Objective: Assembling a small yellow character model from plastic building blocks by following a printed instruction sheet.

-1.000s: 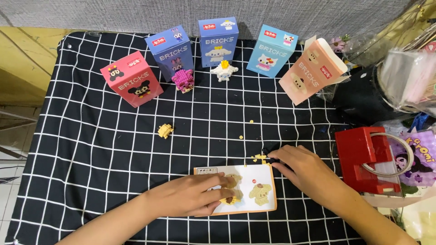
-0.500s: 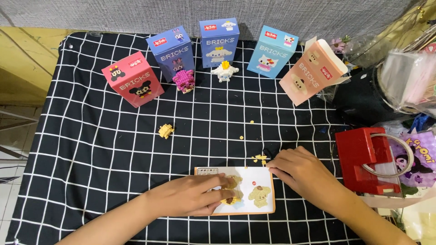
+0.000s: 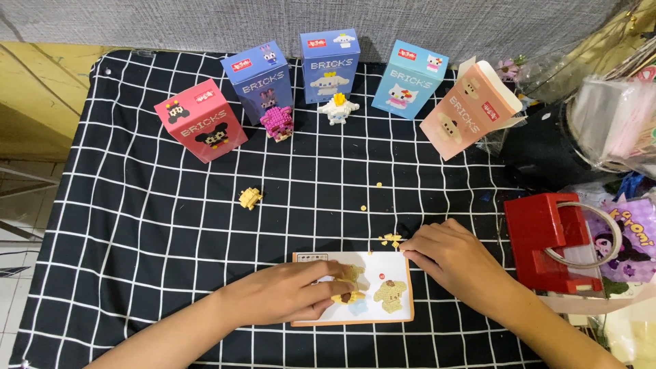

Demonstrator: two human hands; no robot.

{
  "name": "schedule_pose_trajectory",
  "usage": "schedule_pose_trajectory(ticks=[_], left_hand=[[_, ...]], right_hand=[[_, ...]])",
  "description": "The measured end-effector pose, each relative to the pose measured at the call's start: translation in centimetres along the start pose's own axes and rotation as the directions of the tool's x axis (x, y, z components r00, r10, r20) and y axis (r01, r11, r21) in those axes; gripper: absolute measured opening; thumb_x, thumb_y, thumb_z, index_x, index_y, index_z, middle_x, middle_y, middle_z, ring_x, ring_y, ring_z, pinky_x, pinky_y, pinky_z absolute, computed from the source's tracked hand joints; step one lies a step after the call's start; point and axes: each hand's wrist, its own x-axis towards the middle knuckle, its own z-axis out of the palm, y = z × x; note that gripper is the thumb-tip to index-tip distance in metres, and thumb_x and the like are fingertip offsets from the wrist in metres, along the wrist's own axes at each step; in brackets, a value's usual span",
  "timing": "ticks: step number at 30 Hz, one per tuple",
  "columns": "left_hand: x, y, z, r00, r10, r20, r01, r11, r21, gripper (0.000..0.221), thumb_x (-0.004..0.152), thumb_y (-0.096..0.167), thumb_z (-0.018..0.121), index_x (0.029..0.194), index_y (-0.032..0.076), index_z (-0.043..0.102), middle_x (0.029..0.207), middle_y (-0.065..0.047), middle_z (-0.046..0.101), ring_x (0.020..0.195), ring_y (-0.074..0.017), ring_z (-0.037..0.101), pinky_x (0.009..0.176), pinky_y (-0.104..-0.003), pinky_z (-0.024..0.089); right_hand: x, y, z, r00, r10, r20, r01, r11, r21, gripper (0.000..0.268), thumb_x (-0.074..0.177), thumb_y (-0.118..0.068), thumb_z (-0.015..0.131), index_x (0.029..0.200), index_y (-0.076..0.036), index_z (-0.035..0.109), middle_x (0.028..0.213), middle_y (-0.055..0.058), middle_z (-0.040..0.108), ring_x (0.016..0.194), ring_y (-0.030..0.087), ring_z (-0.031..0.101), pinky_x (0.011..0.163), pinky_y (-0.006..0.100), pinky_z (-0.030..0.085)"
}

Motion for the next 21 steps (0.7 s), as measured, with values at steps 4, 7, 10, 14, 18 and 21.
schedule_pose_trajectory(ticks=[4,7,10,14,18,21], left_hand=[[-0.2,-0.5,0.2,0.997,-0.064,0.036,0.066,0.996,-0.062,0.036,0.103,0.013,0.060,0.137,0.007,0.050,0.118,-0.012,0.052,0.090,-0.0247,0.064,0.065,-0.038,0.062],[0.3,-0.4,-0.6,0.993,-0.094,-0.071,0.076,0.971,-0.228,0.027,0.102,0.008,0.059,0.128,0.003,0.052,0.123,-0.016,0.053,0.106,-0.0293,0.067,0.083,-0.039,0.064],[0.5,-0.3,-1.1,0.981,-0.166,-0.095,0.125,0.932,-0.341,0.028,0.104,0.010,0.058,0.130,0.003,0.051,0.123,-0.017,0.054,0.098,-0.0254,0.065,0.082,-0.035,0.062],[0.3,-0.5,-0.8,0.946,-0.294,-0.135,0.198,0.857,-0.476,0.031,0.101,0.013,0.061,0.130,0.003,0.054,0.118,-0.014,0.056,0.111,-0.0273,0.063,0.095,-0.035,0.058],[0.3,-0.6,-0.6,0.888,-0.404,-0.219,0.233,0.807,-0.543,0.032,0.094,0.011,0.072,0.123,0.004,0.060,0.119,-0.014,0.061,0.114,-0.0250,0.065,0.090,-0.029,0.058],[0.5,-0.5,-0.6,0.863,-0.455,-0.220,0.231,0.742,-0.629,0.029,0.091,0.008,0.073,0.116,0.007,0.059,0.133,-0.021,0.064,0.131,-0.0310,0.063,0.095,-0.030,0.066]], right_hand=[[0.1,-0.2,-0.2,1.000,-0.013,-0.018,0.013,1.000,0.007,0.010,0.096,-0.019,0.063,0.101,-0.017,0.072,0.092,-0.005,0.071,0.083,0.014,0.066,0.076,0.034,0.043],[0.2,-0.4,-0.3,1.000,0.000,-0.029,0.001,1.000,0.008,0.009,0.095,-0.021,0.066,0.100,-0.017,0.072,0.092,-0.004,0.072,0.083,0.014,0.067,0.078,0.034,0.044],[0.3,-0.9,-0.7,0.999,-0.009,-0.038,0.010,1.000,0.023,0.005,0.093,-0.019,0.068,0.098,-0.017,0.070,0.094,-0.004,0.073,0.085,0.014,0.068,0.079,0.034,0.046],[0.4,-1.7,-1.0,0.992,-0.067,-0.109,0.080,0.989,0.121,0.014,0.087,-0.017,0.077,0.097,-0.013,0.068,0.098,0.000,0.075,0.091,0.016,0.072,0.083,0.034,0.052],[0.5,-1.9,-0.8,0.987,-0.085,-0.135,0.113,0.970,0.216,0.017,0.086,-0.015,0.078,0.097,-0.014,0.066,0.096,0.001,0.076,0.092,0.016,0.073,0.086,0.034,0.056],[1.0,-2.8,-0.9,0.973,-0.142,-0.183,0.182,0.958,0.223,0.015,0.087,-0.007,0.075,0.095,-0.013,0.064,0.093,0.001,0.071,0.091,0.015,0.071,0.084,0.031,0.053]])
